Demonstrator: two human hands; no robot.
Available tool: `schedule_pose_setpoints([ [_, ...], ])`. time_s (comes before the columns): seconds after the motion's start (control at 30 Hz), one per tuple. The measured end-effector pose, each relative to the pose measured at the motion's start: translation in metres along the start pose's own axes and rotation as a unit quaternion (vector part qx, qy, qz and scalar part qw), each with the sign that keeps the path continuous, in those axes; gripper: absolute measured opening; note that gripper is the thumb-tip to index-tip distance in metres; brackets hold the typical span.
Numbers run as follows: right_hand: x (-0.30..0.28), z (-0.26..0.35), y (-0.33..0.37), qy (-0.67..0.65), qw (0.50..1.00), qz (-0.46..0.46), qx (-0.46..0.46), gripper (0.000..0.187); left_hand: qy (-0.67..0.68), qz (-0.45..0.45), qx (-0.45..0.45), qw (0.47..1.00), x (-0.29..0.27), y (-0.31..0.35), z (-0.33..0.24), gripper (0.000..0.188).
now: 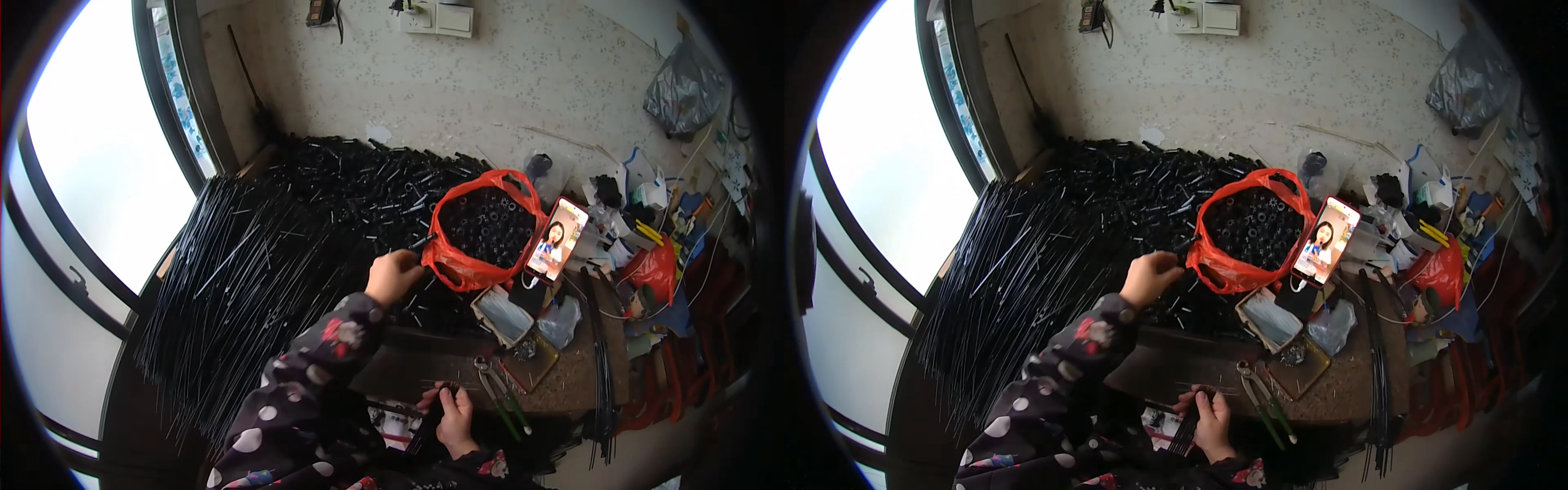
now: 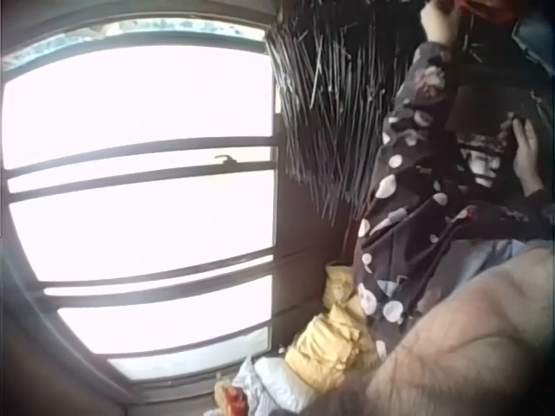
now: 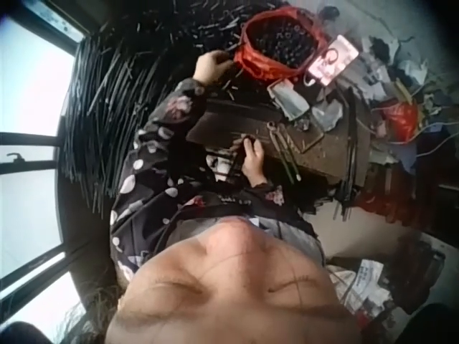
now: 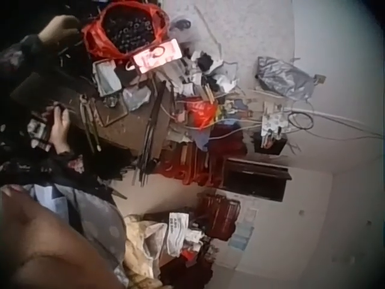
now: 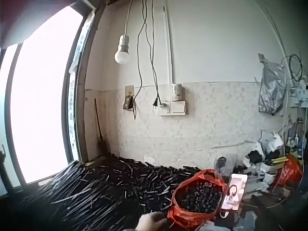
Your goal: The person is assembling bundles of long black wire-like components using pliers to group and secure them.
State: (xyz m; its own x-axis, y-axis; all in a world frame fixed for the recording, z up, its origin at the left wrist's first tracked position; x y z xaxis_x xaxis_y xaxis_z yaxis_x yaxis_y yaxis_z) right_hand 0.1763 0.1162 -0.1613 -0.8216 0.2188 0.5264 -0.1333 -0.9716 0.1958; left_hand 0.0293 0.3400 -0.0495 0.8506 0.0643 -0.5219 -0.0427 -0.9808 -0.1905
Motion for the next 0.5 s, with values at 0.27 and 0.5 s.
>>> schedule_pose_setpoints([
  [0.27,-0.008,-0.002,-0.012,0.025,0.999,-0.023,0.012,0.015,-0.036,-0.194,0.155,0.968,-0.012,-0.073,0.002,0.027],
  [0.5,-0.001,0.003,-0.009,0.035,0.999,-0.035,-0.004,0.015,0.133,0.096,0.137,0.977,-0.022,-0.007,-0.022,0.009],
])
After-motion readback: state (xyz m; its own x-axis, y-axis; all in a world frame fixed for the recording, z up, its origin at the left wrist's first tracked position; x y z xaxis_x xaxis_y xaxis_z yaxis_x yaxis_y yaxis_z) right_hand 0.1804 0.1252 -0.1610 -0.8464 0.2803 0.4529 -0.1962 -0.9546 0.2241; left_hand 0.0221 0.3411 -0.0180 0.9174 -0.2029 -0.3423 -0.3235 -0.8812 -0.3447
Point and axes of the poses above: each hand's wrist, its own y-axis away from the middle knuckle, its own x-axis out of the palm, z = x × y, the point moved 10 cm from there along -y, towards the middle knuckle, and after that the axes turned 6 degrees about -z, right-handed, at the moved point
